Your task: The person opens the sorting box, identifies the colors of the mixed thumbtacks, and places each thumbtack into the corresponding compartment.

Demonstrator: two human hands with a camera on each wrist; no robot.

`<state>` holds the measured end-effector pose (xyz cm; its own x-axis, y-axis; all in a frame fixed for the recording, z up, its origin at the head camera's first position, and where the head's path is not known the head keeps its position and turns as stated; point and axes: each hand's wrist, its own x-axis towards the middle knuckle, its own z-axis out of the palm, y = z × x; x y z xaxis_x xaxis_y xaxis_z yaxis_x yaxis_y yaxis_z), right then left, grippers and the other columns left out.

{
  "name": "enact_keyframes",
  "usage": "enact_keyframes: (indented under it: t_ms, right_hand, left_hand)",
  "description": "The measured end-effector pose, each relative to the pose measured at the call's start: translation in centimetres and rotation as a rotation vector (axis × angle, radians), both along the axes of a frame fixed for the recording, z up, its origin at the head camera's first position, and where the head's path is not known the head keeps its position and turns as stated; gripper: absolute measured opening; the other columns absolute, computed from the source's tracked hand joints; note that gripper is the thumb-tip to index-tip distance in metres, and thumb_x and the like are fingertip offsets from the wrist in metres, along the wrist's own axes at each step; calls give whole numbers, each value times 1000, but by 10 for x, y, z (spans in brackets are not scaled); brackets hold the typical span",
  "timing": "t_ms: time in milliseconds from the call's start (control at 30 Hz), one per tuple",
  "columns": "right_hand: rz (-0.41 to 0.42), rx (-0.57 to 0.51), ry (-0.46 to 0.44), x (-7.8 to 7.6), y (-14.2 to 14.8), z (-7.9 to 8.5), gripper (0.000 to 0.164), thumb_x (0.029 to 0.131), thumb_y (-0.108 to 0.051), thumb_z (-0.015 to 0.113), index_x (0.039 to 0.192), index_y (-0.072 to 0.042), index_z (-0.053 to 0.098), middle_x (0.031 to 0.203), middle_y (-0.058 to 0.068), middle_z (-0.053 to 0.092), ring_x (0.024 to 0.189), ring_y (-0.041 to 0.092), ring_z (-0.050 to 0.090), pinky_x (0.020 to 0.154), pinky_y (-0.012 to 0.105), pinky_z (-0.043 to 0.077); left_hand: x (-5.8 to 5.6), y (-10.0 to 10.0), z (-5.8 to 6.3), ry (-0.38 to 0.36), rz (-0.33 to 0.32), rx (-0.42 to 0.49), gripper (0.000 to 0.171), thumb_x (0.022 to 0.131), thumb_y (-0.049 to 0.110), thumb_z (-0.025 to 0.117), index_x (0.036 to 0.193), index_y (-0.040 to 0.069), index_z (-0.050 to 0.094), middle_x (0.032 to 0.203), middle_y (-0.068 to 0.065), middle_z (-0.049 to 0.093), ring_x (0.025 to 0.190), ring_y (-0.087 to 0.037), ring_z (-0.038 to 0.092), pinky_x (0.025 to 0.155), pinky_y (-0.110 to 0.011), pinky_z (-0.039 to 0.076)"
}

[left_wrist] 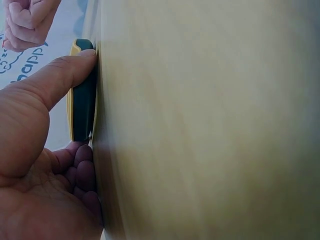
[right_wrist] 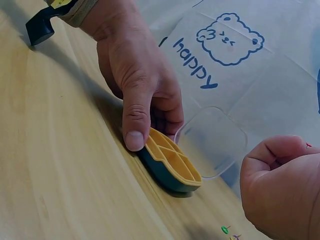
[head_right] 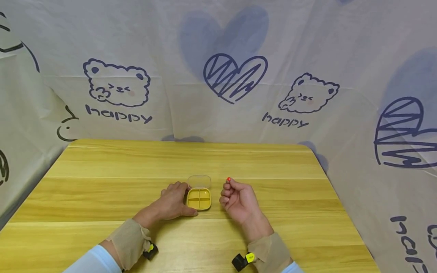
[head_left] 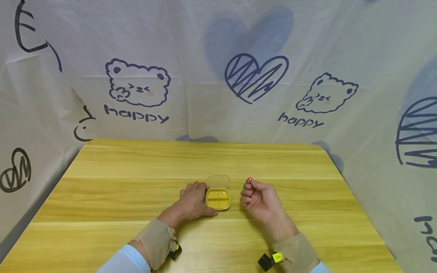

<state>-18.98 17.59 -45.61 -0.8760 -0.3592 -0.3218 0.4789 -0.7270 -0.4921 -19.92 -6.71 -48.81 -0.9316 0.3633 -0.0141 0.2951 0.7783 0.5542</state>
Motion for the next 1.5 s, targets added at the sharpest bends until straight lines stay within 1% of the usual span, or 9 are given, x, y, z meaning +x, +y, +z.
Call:
enact_keyframes:
  t_ms: [600, 767, 933, 1100, 1233, 1300, 1367, 1433, 1500]
  right_hand:
    - [5, -24, 7, 3, -1, -6, 17, 101, -16, 45, 88, -11, 55, 78, -1, 55, 66, 10, 40, 58, 22, 34]
    - [0, 20, 8, 4, -4, -5, 14, 101, -16, 46, 90, -12, 54, 78, -2, 54, 66, 10, 40, 57, 21, 34]
    - [-4, 122, 32, 4, -11, 0, 11, 100, -16, 50, 92, -11, 54, 79, -1, 55, 66, 11, 41, 57, 23, 36]
    - [10, 314, 119, -1, -21, 7, 9, 97, -14, 55, 95, -6, 58, 79, 0, 58, 66, 10, 47, 57, 23, 39]
    - [44, 530, 215, -6, -30, 11, 20, 97, -14, 56, 106, 4, 58, 80, 2, 58, 65, 10, 51, 54, 22, 42]
    - [66, 665, 274, -8, -35, 12, 24, 97, -15, 56, 108, 6, 59, 79, 3, 58, 64, 11, 50, 54, 23, 42]
    - [90, 829, 359, -11, -40, 12, 23, 97, -16, 57, 103, 5, 63, 77, 7, 57, 62, 14, 50, 54, 25, 43]
    - [119, 1000, 456, -13, -44, 12, 20, 97, -16, 57, 98, 2, 67, 76, 13, 58, 60, 16, 49, 54, 28, 42]
    - [154, 1187, 579, -15, -48, 12, 18, 96, -17, 58, 94, -3, 69, 79, 14, 62, 62, 17, 52, 55, 30, 43]
  left_hand:
    - [2, -1, -1, 2, -22, 0, 75, 62, 50, 85, 116, 8, 55, 100, -4, 55, 97, -27, 48, 79, -47, 33]
    - [2, -1, -2, 0, -28, 1, 74, 63, 49, 85, 116, 8, 54, 101, -4, 55, 97, -27, 48, 78, -47, 33]
    - [2, -1, -2, -2, -25, -12, 74, 63, 49, 84, 116, 8, 54, 100, -3, 54, 96, -26, 47, 78, -45, 33]
    - [2, -1, -1, -2, -17, -16, 73, 62, 49, 85, 115, 8, 54, 99, -3, 54, 95, -26, 47, 77, -45, 33]
    - [1, -1, 1, -1, -17, -13, 73, 62, 49, 85, 114, 7, 54, 98, -3, 54, 94, -26, 47, 77, -45, 34]
    - [1, -1, 1, -3, -17, -13, 73, 62, 49, 85, 114, 7, 54, 98, -3, 54, 94, -26, 47, 77, -45, 34]
    - [0, -1, 1, -8, -18, -17, 73, 63, 49, 85, 115, 7, 54, 99, -3, 54, 95, -26, 47, 77, -45, 33]
    - [0, -1, 2, -14, -21, -24, 73, 64, 50, 84, 116, 7, 54, 99, -3, 54, 95, -26, 47, 78, -45, 33]
    - [0, -1, 2, -19, -22, -27, 73, 65, 50, 84, 116, 7, 54, 100, -4, 54, 96, -27, 47, 78, -46, 33]
